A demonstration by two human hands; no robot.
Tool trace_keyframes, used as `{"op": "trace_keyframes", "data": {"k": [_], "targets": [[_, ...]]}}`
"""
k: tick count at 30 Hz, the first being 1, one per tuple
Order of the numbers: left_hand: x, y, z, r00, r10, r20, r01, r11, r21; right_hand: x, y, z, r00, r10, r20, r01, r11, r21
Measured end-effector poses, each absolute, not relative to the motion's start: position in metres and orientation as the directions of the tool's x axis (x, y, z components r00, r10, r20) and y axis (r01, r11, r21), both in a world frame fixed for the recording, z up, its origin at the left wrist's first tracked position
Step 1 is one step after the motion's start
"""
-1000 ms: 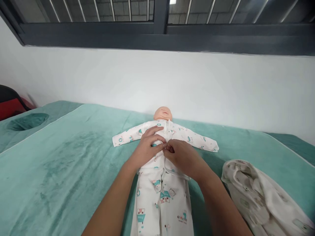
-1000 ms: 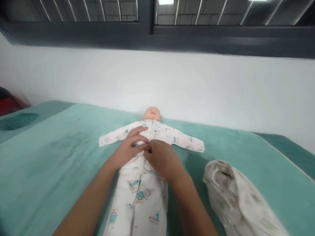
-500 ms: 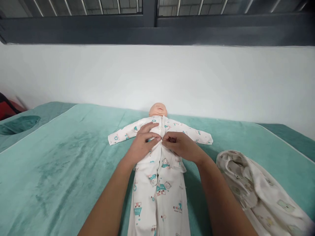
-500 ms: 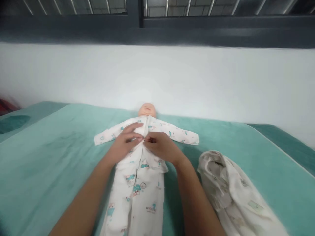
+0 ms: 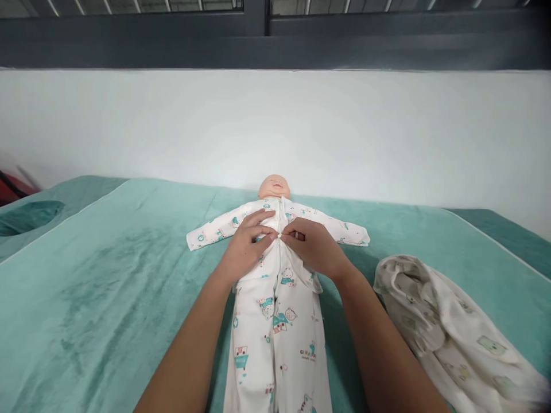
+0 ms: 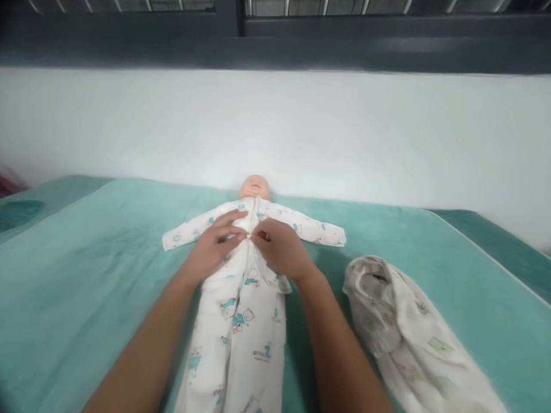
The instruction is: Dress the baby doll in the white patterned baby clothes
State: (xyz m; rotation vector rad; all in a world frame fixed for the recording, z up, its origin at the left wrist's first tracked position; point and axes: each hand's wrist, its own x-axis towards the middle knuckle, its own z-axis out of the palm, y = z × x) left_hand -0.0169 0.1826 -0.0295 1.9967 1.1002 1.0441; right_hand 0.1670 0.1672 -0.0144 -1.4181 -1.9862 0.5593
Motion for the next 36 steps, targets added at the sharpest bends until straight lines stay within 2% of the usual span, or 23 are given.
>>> {"op": "trace_keyframes", "data": {"k": [5,10,13,16,18,21,24,26,29,36], "targets": [[-0.014,0.182,-0.029,0.332,0.883,0.334,0.414,-0.454,0.789,0.167,0.168,-0.014,-0.126,0.975,0.183,0.603,0.222,-0.766],[-0.004,0.179,-0.034,0.233,0.881,0.412,0.521,-0.471,0.712,0.165,0.168,-0.021,-0.061,0.995,0.078,0.375,0.095,-0.922],[0.002,0.176,-0.037,0.177,0.878,0.444,0.613,-0.451,0.648,0.168,0.166,-0.035,0.107,0.993,0.057,0.199,0.035,-0.979],[0.005,0.172,-0.036,0.147,0.871,0.468,0.711,-0.422,0.563,0.185,0.162,-0.048,0.348,0.928,0.129,0.119,0.093,-0.989],[0.005,0.171,-0.035,0.139,0.867,0.478,0.733,-0.415,0.54,0.205,0.157,-0.055,0.454,0.875,0.169,0.165,0.104,-0.981],[0.001,0.172,-0.032,0.098,0.887,0.451,0.69,-0.387,0.611,0.241,0.148,-0.061,0.557,0.81,0.183,0.297,0.01,-0.955],[-0.009,0.176,-0.03,-0.005,0.913,0.407,0.585,-0.328,0.742,0.271,0.137,-0.066,0.584,0.79,0.186,0.537,-0.204,-0.819],[-0.019,0.18,-0.029,-0.065,0.925,0.375,0.489,-0.299,0.82,0.283,0.13,-0.069,0.58,0.792,0.19,0.622,-0.28,-0.731],[-0.041,0.189,-0.03,-0.141,0.943,0.3,0.426,-0.216,0.879,0.287,0.124,-0.073,0.586,0.785,0.201,0.641,-0.297,-0.708],[-0.114,0.217,-0.051,-0.432,0.878,0.208,0.44,0.004,0.898,0.283,0.126,-0.082,0.593,0.771,0.232,0.67,-0.313,-0.673]]}}
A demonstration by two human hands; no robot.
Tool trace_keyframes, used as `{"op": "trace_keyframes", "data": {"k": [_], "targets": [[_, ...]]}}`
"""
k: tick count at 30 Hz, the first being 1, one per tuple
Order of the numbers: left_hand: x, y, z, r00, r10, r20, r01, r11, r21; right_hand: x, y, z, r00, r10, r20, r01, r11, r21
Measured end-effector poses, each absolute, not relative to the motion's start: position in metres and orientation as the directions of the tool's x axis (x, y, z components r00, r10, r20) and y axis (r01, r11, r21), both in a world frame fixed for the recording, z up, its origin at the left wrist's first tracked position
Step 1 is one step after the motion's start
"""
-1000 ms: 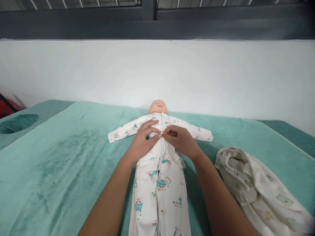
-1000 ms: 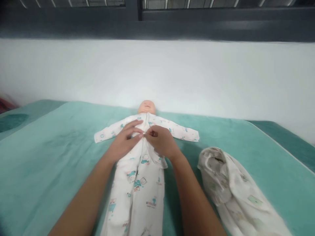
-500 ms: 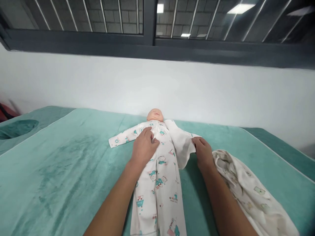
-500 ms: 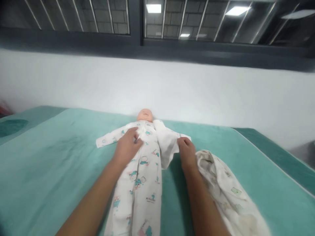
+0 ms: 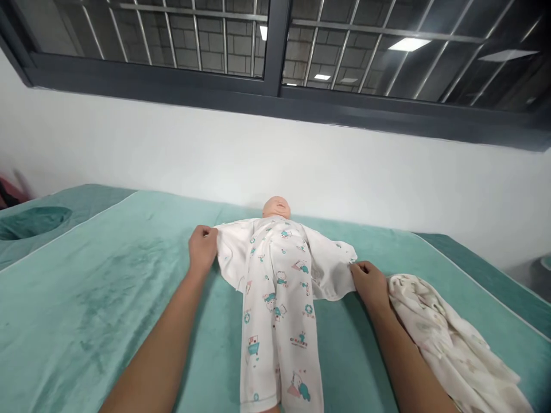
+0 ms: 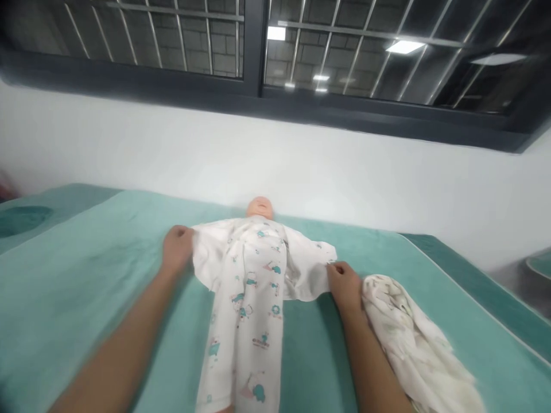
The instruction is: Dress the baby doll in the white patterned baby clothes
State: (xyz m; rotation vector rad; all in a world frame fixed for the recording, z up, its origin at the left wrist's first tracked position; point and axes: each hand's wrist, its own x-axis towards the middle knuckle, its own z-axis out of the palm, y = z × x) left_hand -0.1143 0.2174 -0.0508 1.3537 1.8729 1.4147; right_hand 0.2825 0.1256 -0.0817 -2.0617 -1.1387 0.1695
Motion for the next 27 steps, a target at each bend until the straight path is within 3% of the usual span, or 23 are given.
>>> {"op": "trace_keyframes", "data": {"k": [3,6,10,13,15,18,22,27], "targets": [[-0.128,0.222,-0.059,-0.479,0.848,0.227,0.502,0.052,0.863,0.284,0.126,-0.085,0.597,0.769,0.228,0.681,-0.336,-0.651],[-0.114,0.221,-0.062,-0.348,0.832,0.433,0.719,-0.06,0.693,0.274,0.127,-0.083,0.569,0.736,0.368,0.746,-0.273,-0.607],[-0.074,0.224,-0.065,-0.052,0.819,0.572,0.819,-0.292,0.493,0.223,0.133,-0.063,0.322,0.731,0.602,0.827,0.093,-0.555],[-0.055,0.232,-0.07,0.095,0.83,0.549,0.857,-0.348,0.379,0.167,0.149,-0.038,0.145,0.823,0.549,0.752,0.268,-0.602],[-0.052,0.238,-0.073,0.109,0.848,0.519,0.893,-0.313,0.324,0.131,0.167,-0.022,-0.033,0.869,0.494,0.741,0.353,-0.572],[-0.058,0.245,-0.073,0.097,0.891,0.443,0.931,-0.239,0.277,0.087,0.2,-0.007,-0.283,0.87,0.405,0.819,0.439,-0.369],[-0.07,0.254,-0.066,0.059,0.937,0.345,0.941,-0.168,0.295,0.06,0.24,-0.003,-0.362,0.914,0.184,0.928,0.371,-0.015],[-0.084,0.262,-0.063,-0.025,0.951,0.307,0.933,-0.088,0.35,0.072,0.25,-0.004,-0.405,0.909,0.094,0.914,0.4,0.068]]}}
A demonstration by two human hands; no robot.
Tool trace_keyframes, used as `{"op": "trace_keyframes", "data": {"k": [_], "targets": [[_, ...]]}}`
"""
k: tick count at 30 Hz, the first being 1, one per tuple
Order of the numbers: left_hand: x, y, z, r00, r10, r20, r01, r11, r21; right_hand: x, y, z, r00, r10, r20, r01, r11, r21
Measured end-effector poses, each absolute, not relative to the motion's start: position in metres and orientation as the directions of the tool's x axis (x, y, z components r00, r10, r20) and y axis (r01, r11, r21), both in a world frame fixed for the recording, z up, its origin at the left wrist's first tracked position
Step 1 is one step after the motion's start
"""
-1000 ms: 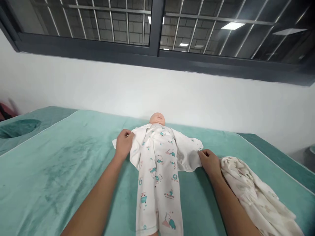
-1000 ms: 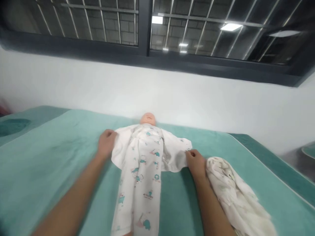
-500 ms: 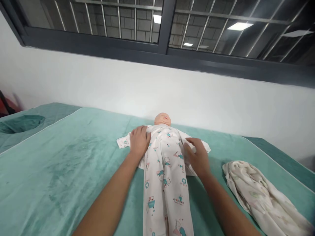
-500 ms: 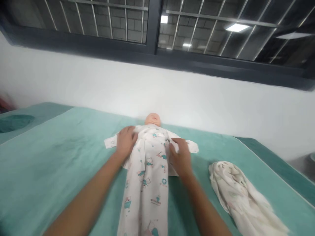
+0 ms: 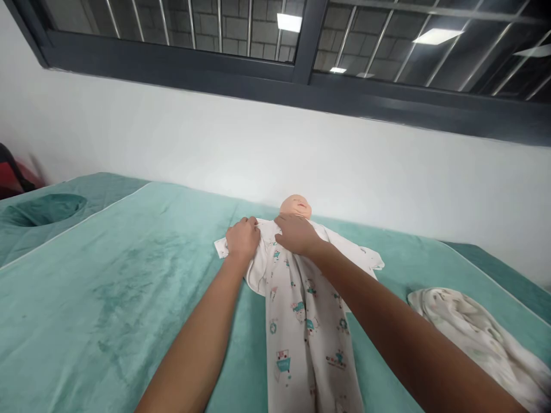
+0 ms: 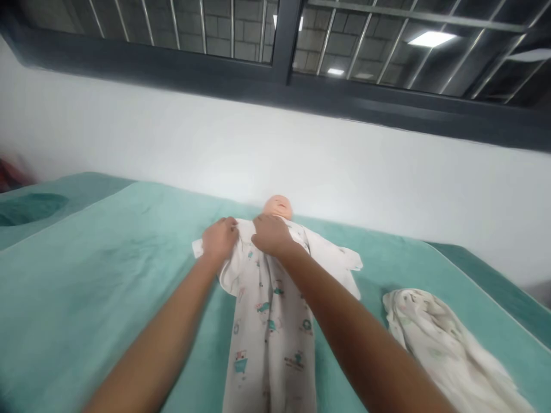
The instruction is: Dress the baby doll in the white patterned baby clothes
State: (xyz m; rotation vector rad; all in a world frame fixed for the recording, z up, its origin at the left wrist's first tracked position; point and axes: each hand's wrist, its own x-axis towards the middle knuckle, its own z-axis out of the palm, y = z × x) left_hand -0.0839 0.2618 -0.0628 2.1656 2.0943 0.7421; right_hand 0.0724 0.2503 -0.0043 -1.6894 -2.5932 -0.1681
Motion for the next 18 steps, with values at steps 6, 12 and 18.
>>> {"op": "trace_keyframes", "data": {"k": [6,12,18], "targets": [[-0.087,0.262,-0.068,-0.038,0.956,0.289,0.916,-0.082,0.392,0.072,0.257,-0.001,-0.46,0.888,0.003,0.885,0.458,0.086],[-0.087,0.26,-0.071,-0.031,0.955,0.296,0.912,-0.094,0.4,0.047,0.292,0.0,-0.531,0.825,-0.191,0.835,0.548,0.045],[-0.085,0.257,-0.068,-0.024,0.966,0.258,0.916,-0.083,0.393,0.04,0.31,-0.002,-0.562,0.755,-0.337,0.808,0.588,-0.029]]}}
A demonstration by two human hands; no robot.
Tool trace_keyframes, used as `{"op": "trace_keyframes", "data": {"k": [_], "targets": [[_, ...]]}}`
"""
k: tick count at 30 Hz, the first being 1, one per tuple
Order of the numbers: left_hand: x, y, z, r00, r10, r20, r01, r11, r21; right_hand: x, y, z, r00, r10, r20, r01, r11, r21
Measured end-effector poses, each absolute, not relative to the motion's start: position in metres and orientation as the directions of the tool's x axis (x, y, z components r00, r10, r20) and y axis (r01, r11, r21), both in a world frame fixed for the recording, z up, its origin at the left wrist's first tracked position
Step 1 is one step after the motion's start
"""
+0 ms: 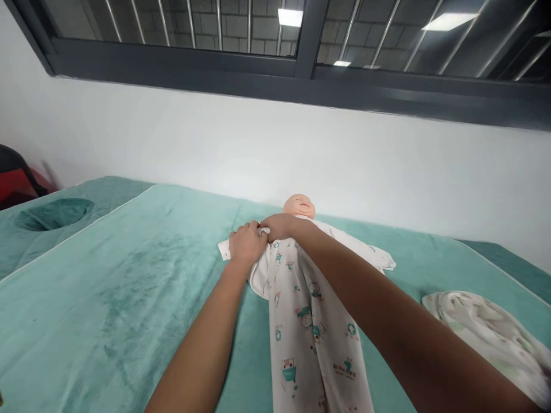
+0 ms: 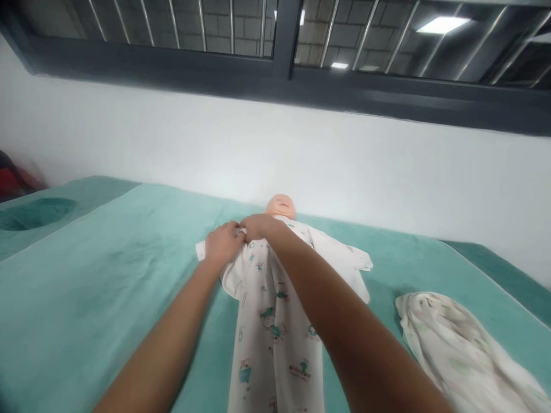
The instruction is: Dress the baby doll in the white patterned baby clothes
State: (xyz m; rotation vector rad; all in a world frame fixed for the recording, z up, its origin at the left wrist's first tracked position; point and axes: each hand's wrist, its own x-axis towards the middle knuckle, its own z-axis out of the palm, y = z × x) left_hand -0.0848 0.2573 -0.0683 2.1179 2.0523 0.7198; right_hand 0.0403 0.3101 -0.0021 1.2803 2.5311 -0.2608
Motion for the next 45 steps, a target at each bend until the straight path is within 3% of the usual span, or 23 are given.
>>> {"op": "trace_keyframes", "data": {"k": [12,17,25,31,36,41,45], "targets": [[-0.09,0.248,-0.067,-0.029,0.941,0.336,0.889,-0.129,0.44,0.071,0.299,0.016,-0.623,0.749,-0.227,0.772,0.636,-0.02],[-0.096,0.238,-0.071,-0.022,0.954,0.299,0.884,-0.121,0.451,0.098,0.288,0.033,-0.582,0.801,-0.144,0.801,0.594,0.068],[-0.1,0.234,-0.074,-0.016,0.97,0.244,0.904,-0.091,0.419,0.109,0.264,0.043,-0.588,0.807,-0.057,0.801,0.59,0.1],[-0.098,0.234,-0.072,0.016,0.969,0.246,0.918,-0.112,0.381,0.11,0.262,0.039,-0.593,0.805,-0.019,0.805,0.593,0.03],[-0.096,0.231,-0.068,0.132,0.945,0.299,0.921,-0.228,0.315,0.096,0.264,0.022,-0.605,0.794,-0.057,0.796,0.603,-0.051],[-0.106,0.234,-0.072,0.093,0.962,0.256,0.96,-0.155,0.233,0.094,0.265,0.006,-0.574,0.818,-0.035,0.814,0.566,-0.133],[-0.108,0.236,-0.076,0.075,0.97,0.231,0.964,-0.13,0.233,0.115,0.253,0.003,-0.443,0.893,0.079,0.859,0.448,-0.249]]}}
